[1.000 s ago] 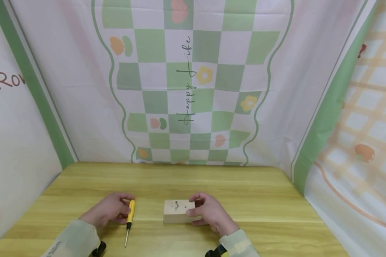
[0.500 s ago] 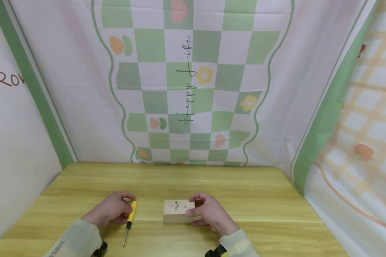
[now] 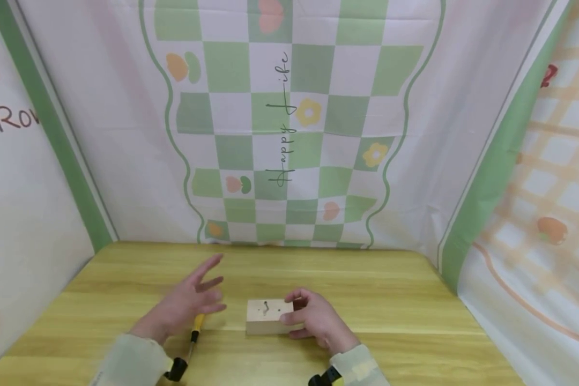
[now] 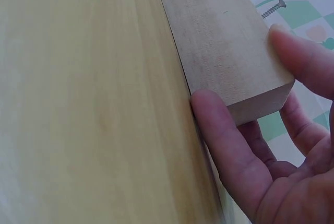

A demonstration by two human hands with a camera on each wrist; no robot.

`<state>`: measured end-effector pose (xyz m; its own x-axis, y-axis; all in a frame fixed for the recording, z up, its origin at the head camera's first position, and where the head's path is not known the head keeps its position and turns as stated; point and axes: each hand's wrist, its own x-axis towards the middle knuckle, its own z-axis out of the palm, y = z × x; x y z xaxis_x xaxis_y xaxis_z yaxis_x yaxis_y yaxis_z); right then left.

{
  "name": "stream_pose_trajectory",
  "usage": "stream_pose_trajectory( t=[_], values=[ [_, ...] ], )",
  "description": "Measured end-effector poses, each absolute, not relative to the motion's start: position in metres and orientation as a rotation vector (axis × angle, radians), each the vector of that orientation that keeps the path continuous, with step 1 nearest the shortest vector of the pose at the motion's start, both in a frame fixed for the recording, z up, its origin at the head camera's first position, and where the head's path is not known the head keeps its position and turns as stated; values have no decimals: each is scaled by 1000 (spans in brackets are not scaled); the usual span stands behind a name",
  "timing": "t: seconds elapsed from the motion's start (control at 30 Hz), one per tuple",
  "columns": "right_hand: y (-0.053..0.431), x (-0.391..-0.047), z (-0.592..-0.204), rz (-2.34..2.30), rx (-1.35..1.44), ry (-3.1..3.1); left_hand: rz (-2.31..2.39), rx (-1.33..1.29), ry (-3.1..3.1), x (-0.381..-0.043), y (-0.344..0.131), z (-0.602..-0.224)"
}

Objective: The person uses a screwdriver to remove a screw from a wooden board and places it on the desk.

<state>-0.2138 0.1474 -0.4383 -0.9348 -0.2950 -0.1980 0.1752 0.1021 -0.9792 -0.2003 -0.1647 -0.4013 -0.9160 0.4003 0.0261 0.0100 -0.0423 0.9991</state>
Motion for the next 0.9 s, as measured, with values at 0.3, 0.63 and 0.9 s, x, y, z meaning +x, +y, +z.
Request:
stream_pose_trajectory(
  t=[0.3,0.63,0.9],
  values=[
    [148,-214,-439,-1899,-127,2041,2002,402,1861,-194,-119,-431],
    [147,-212,-437,-1906,-128,2040,1990,343,1868,-197,-109,-438],
    [147,-212,-437,-1898,-128,2047,2008,279,1894,-194,-104,-441]
  ],
)
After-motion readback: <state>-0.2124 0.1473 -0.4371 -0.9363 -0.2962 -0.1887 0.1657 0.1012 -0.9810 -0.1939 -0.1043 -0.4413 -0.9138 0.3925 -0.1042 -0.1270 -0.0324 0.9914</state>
